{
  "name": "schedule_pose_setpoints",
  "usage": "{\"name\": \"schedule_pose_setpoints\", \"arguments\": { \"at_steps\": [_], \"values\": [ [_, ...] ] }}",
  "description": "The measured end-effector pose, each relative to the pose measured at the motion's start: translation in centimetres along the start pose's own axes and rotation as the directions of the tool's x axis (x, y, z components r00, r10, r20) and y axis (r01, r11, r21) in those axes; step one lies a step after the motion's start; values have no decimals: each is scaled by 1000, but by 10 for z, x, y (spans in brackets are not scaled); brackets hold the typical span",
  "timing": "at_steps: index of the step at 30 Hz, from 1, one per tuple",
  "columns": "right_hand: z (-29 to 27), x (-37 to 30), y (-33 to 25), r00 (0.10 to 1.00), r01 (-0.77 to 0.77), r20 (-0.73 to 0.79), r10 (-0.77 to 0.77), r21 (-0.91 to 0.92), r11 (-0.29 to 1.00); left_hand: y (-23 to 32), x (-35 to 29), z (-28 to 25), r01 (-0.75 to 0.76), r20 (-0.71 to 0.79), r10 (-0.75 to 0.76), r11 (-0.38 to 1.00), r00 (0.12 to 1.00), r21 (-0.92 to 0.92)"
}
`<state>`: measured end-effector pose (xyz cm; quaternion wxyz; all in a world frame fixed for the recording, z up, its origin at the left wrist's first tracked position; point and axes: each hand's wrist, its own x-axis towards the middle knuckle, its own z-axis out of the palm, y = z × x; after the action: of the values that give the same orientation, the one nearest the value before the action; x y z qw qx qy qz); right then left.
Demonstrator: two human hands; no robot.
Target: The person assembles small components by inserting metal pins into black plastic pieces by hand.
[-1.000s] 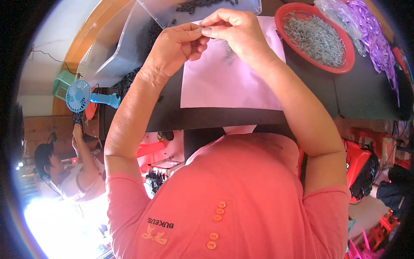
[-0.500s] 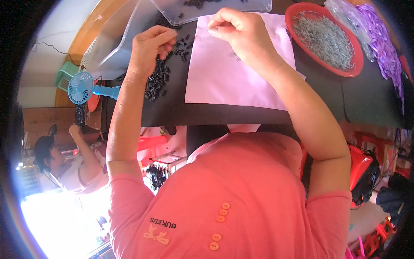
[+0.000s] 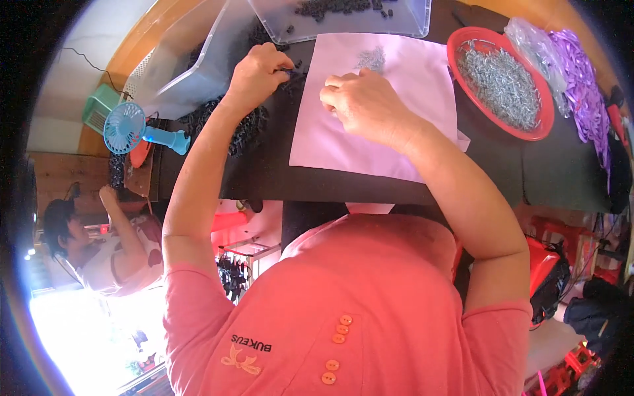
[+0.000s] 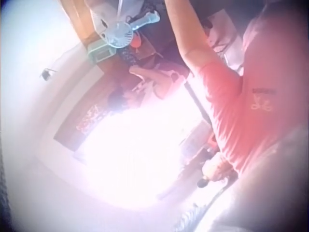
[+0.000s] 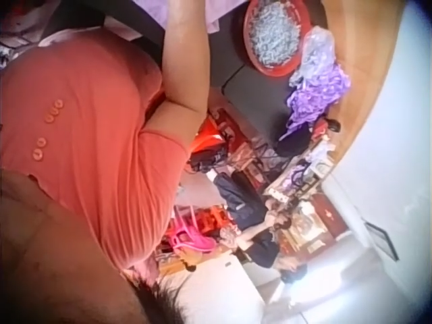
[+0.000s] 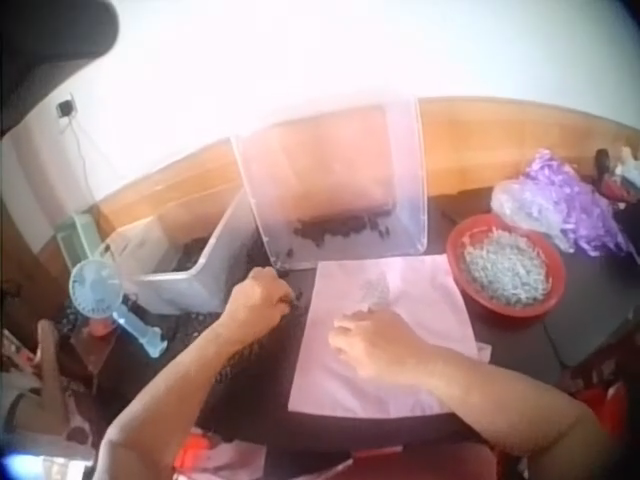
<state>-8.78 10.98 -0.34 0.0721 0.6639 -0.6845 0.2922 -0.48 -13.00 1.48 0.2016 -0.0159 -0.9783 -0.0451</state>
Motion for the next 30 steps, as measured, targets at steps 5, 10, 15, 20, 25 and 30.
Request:
{"name": "schedule_pose_setpoints", "arguments": {
  "at_steps": [5, 10, 15, 20, 25, 30],
  "values": [
    [-6, 1, -3, 997, -70, -16, 71, 77, 995, -1, 3, 8, 10, 20, -11, 999, 1000, 46],
    [-15, 1, 4, 917, -288, -95, 387, 513, 808, 32, 1, -1, 312, 82, -339, 710, 937, -631],
    [-28, 5, 8, 831, -175, -267, 488, 707, 685, 89, -1, -15, 404, 362, -363, 44, 859, -914],
    [-32, 6, 5, 832, -174, -274, 483, 698, 695, 104, 4, -10, 365, 384, -340, -122, 858, -923],
    [-33, 5, 6, 839, -172, -356, 411, 544, 822, 108, 5, -2, 319, 360, -348, -171, 866, -932],
    [-26, 6, 4, 868, -72, -452, 203, 289, 955, 107, 2, -2, 384, 456, -320, -263, 831, -885]
  ]
}}
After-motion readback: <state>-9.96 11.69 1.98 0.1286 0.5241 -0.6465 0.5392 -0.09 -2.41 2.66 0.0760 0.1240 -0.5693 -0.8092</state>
